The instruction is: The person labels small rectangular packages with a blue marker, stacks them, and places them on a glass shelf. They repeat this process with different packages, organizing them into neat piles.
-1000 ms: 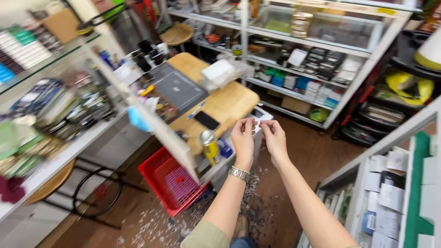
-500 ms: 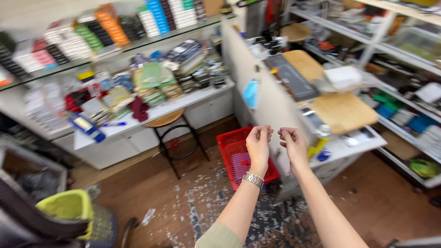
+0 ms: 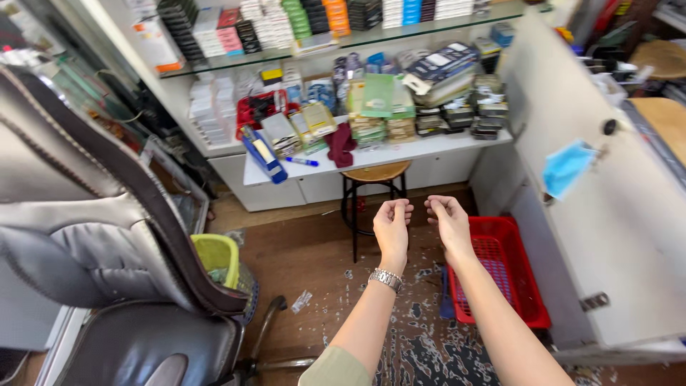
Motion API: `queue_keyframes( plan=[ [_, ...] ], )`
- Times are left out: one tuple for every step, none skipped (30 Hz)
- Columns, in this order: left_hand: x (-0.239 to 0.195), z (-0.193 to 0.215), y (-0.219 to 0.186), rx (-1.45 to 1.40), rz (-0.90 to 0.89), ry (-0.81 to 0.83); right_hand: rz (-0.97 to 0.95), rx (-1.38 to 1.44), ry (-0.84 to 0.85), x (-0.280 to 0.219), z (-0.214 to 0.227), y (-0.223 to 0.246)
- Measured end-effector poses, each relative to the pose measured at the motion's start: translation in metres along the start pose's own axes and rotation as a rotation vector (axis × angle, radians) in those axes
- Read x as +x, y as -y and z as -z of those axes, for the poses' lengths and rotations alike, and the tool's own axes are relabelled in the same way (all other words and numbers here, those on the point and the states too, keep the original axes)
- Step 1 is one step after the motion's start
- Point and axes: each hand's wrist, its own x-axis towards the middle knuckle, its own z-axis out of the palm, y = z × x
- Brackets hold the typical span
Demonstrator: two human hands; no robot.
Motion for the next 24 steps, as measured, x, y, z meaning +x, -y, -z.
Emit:
queue_keyframes(
  plan=[
    [0.011,0.011,0.0,0.008,-0.005,-0.021,-0.022,-0.006,0.018,0.008,-0.014,-0.005],
    [0.023,0.021,0.0,0.016,-0.01,-0.042,-0.045,-0.012,0.037,0.017,-0.029,-0.01],
    [0.033,0.029,0.002,0.025,-0.012,-0.059,-0.053,-0.006,0.059,0.026,-0.041,-0.016],
    [0.044,0.039,0.003,0.031,-0.022,-0.08,-0.06,0.0,0.081,0.037,-0.054,-0.022],
    [0.057,0.047,0.003,0.035,-0.034,-0.096,-0.062,0.004,0.101,0.049,-0.067,-0.027],
    [0.071,0.055,0.002,0.038,-0.046,-0.112,-0.075,0.019,0.127,0.06,-0.079,-0.033],
    [0.086,0.061,0.002,0.037,-0.049,-0.137,-0.084,0.034,0.154,0.073,-0.092,-0.038],
    [0.102,0.067,0.002,0.036,-0.052,-0.162,-0.093,0.049,0.18,0.087,-0.103,-0.044],
    [0.119,0.073,0.002,0.035,-0.057,-0.187,-0.101,0.053,0.203,0.103,-0.115,-0.051],
    [0.137,0.078,0.001,0.029,-0.08,-0.203,-0.109,0.058,0.226,0.121,-0.127,-0.057],
    [0.156,0.082,0.001,0.023,-0.102,-0.22,-0.117,0.061,0.249,0.139,-0.137,-0.063],
    [0.174,0.085,0.0,0.017,-0.125,-0.236,-0.123,0.052,0.272,0.159,-0.148,-0.068],
    [0.192,0.087,0.0,0.02,-0.119,-0.266,-0.13,0.042,0.294,0.177,-0.158,-0.074],
    [0.211,0.088,0.0,0.024,-0.113,-0.295,-0.137,0.031,0.315,0.196,-0.168,-0.079],
    [0.226,0.091,0.0,0.03,-0.102,-0.326,-0.149,-0.003,0.338,0.211,-0.174,-0.085],
    [0.239,0.094,0.001,0.031,-0.083,-0.343,-0.162,-0.037,0.362,0.225,-0.18,-0.09],
    [0.251,0.096,0.003,0.028,-0.068,-0.357,-0.168,-0.072,0.386,0.241,-0.186,-0.095],
    [0.264,0.098,0.005,0.024,-0.053,-0.372,-0.206,-0.108,0.424,0.256,-0.191,-0.099],
    [0.276,0.101,0.007,0.006,-0.058,-0.392,-0.247,-0.144,0.464,0.27,-0.196,-0.104],
    [0.288,0.104,0.009,-0.013,-0.063,-0.412,-0.287,-0.18,0.503,0.282,-0.201,-0.109],
    [0.297,0.11,0.011,-0.029,-0.064,-0.432,-0.305,-0.19,0.534,0.291,-0.207,-0.115],
    [0.306,0.117,0.013,-0.026,-0.07,-0.46,-0.324,-0.199,0.565,0.3,-0.213,-0.121],
    [0.318,0.123,0.014,-0.023,-0.077,-0.483,-0.339,-0.207,0.591,0.31,-0.219,-0.127],
    [0.329,0.129,0.016,-0.02,-0.083,-0.506,-0.356,-0.213,0.6,0.319,-0.226,-0.133]
  ],
)
